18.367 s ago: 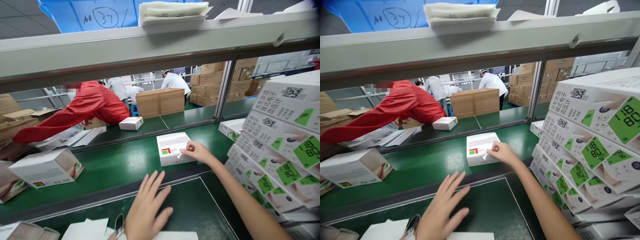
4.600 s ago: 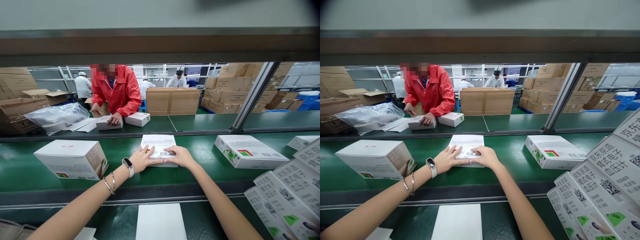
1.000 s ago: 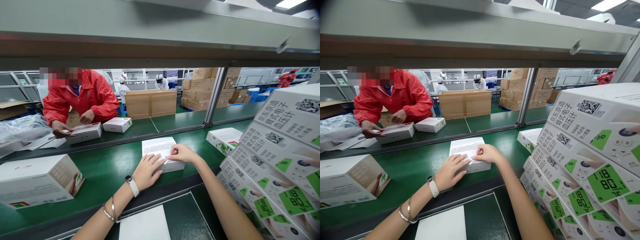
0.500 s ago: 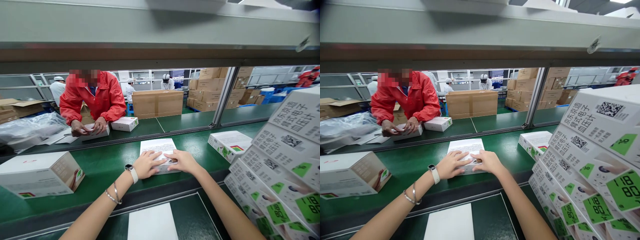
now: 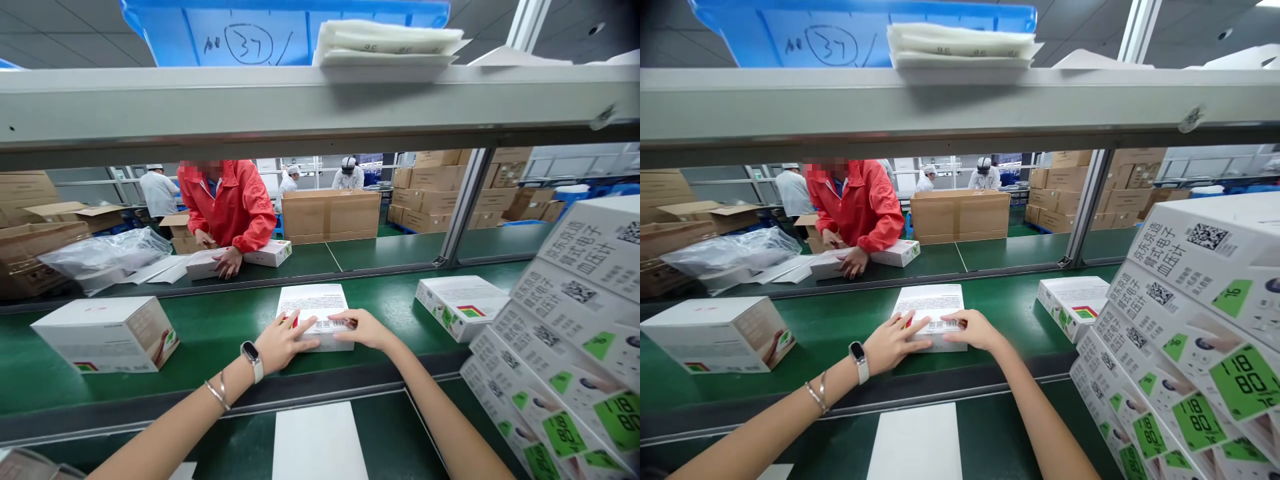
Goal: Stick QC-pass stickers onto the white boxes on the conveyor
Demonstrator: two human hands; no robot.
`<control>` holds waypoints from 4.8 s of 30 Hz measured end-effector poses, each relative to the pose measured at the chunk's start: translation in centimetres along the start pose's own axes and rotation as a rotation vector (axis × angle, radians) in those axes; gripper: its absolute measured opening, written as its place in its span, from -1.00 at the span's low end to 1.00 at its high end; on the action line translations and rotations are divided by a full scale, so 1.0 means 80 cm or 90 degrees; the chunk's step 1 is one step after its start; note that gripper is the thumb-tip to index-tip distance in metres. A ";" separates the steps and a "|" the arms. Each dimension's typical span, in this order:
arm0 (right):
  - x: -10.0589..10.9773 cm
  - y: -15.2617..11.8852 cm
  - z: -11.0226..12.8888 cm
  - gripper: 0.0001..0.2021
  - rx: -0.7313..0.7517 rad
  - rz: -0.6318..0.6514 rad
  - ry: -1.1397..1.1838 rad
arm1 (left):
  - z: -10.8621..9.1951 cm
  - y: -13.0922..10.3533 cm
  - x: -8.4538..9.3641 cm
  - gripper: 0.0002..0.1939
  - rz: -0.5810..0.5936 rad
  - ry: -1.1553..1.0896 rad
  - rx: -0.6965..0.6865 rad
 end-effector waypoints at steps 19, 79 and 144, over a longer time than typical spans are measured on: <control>-0.028 -0.008 -0.001 -0.17 -0.098 -0.102 0.301 | 0.135 -0.080 0.056 -0.11 -0.380 -0.521 0.531; 0.165 -0.079 -0.007 -0.71 -0.102 -0.242 -0.315 | -0.082 0.054 0.022 -0.63 -0.072 -0.120 0.134; -0.029 -0.001 -0.072 -0.59 -0.330 -0.163 0.363 | 0.115 -0.053 -0.028 -0.51 -0.169 -0.666 0.609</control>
Point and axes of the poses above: each hand's wrist, its own y-axis towards the middle knuckle, its own x-axis out of the back of the hand, z = x × y, the point moved 10 cm from there along y, towards the middle knuckle, and after that the axes turned 9 degrees about -z, right-handed, at the moved point
